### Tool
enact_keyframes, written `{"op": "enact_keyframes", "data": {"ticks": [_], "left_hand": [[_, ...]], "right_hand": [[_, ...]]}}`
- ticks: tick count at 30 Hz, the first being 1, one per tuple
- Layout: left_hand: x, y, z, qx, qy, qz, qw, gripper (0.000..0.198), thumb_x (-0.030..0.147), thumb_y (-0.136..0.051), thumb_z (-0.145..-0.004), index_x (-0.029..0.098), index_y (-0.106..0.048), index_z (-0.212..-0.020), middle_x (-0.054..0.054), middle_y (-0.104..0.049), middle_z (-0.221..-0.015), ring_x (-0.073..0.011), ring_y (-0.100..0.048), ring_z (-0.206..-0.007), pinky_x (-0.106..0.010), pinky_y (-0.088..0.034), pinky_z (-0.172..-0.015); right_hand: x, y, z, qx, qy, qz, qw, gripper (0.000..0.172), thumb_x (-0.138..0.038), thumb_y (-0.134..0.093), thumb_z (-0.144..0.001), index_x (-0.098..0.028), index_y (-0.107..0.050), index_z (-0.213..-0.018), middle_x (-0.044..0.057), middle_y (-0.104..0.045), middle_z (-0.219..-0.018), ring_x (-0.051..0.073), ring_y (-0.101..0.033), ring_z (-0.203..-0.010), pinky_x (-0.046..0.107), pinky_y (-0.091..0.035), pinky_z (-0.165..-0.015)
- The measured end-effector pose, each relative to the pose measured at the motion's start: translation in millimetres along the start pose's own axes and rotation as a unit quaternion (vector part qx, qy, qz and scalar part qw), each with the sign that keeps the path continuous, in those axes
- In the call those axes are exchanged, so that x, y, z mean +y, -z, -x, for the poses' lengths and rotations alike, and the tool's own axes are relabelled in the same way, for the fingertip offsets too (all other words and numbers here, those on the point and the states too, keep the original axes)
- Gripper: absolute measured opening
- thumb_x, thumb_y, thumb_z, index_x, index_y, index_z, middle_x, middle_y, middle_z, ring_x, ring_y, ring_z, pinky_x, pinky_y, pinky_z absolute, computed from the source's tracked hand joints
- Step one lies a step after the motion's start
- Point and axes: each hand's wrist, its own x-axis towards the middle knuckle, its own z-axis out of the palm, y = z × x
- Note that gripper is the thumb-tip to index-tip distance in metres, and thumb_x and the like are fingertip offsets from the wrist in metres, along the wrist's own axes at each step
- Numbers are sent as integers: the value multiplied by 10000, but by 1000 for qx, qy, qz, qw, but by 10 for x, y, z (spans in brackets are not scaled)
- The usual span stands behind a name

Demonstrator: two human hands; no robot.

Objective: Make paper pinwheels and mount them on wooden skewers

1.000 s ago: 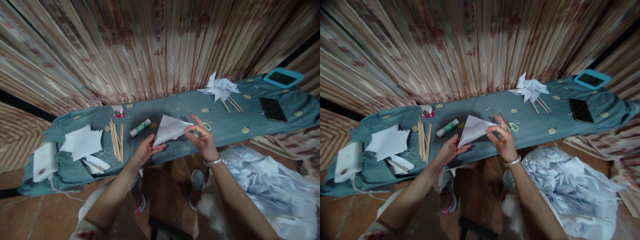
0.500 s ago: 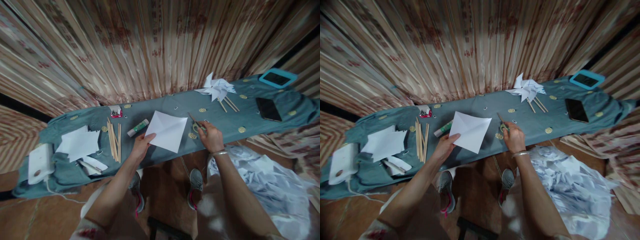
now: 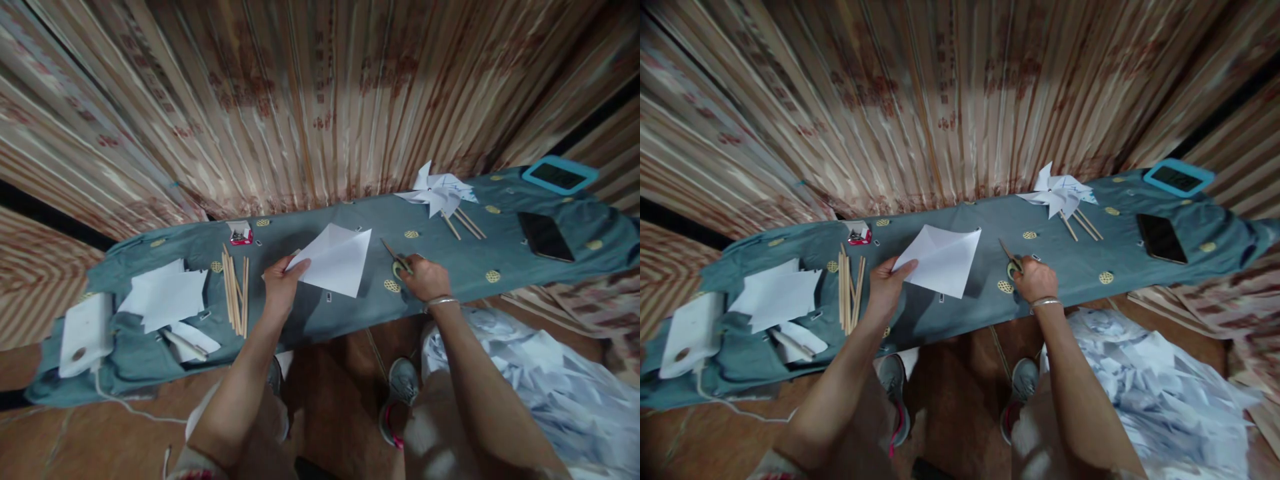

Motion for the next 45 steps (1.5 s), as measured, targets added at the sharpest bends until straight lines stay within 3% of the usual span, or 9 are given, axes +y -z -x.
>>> {"op": "enact_keyframes", "data": {"ticks": [3, 7, 10, 13, 16, 21, 27, 36, 45], "left_hand": [[3, 66, -83, 14, -24, -28, 999, 291, 352, -781, -588, 142, -731, -783, -7, -693, -688, -130, -576, -589, -247, -442, -592], [-13, 155, -180, 32, -74, -102, 991, 238, 361, -742, -625, 153, -719, -738, 6, -661, -646, -127, -556, -586, -235, -418, -570], [-23, 163, -187, 27, -102, -143, 984, 212, 357, -713, -649, 164, -716, -738, 7, -669, -659, -135, -572, -605, -234, -416, -575], [-18, 136, -158, 15, -108, -159, 981, 201, 350, -691, -667, 177, -720, -763, -3, -699, -715, -154, -612, -662, -246, -445, -620], [10, 131, -148, 15, -105, -167, 980, 189, 345, -675, -681, 183, -721, -766, -11, -713, -745, -166, -634, -700, -256, -465, -650], [49, 230, -245, 53, -113, -158, 980, 189, 342, -705, -662, 171, -719, -740, -10, -696, -700, -156, -624, -662, -247, -473, -624], [87, 339, -370, 101, -56, 21, 993, 361, 380, -772, -601, 148, -716, -873, -31, -711, -769, -145, -628, -607, -255, -523, -549], [97, 325, -369, 89, -55, 23, 994, 386, 375, -789, -600, 139, -724, -899, -34, -709, -742, -140, -632, -579, -234, -521, -511], [39, 178, -353, 69, -35, -13, 997, 289, 366, -765, -614, 148, -717, -798, -7, -681, -657, -131, -597, -549, -230, -489, -516]], "right_hand": [[7, 11, 3, -9, -28, -206, 978, 244, -329, -625, -737, -178, -693, -917, 99, -749, -861, 257, -700, -831, 323, -495, -682], [-104, 117, 176, -86, -26, -570, 817, 410, -421, -747, -624, -176, -658, -941, 73, -740, -783, 207, -686, -720, 238, -450, -505], [-270, 179, 373, -172, 8, -672, 720, 422, -405, -805, -608, -189, -672, -945, 66, -745, -813, 178, -681, -712, 204, -417, -476], [-430, 130, 497, -271, 33, -681, 680, 372, -370, -823, -621, -182, -712, -922, 54, -747, -805, 156, -679, -693, 235, -493, -585], [-517, 13, 517, -326, 25, -663, 674, 372, -341, -852, -580, -173, -729, -888, 34, -738, -742, 141, -667, -643, 245, -507, -599], [-541, -53, 541, -328, -6, -673, 662, 371, -360, -844, -598, -174, -736, -899, 37, -734, -750, 132, -655, -640, 205, -457, -523], [-615, 26, 673, -318, -4, -719, 619, 428, -437, -801, -663, -176, -719, -992, 49, -713, -773, 100, -587, -598, 195, -417, -500], [-644, -15, 769, -314, 100, -656, 679, 500, -513, -670, -776, -162, -675, -1132, 61, -686, -842, 154, -553, -695, 326, -487, -712], [-642, -12, 692, -314, 109, -653, 680, 515, -554, -688, -747, -159, -698, -1077, 51, -669, -776, 130, -535, -650, 308, -496, -679]]}}
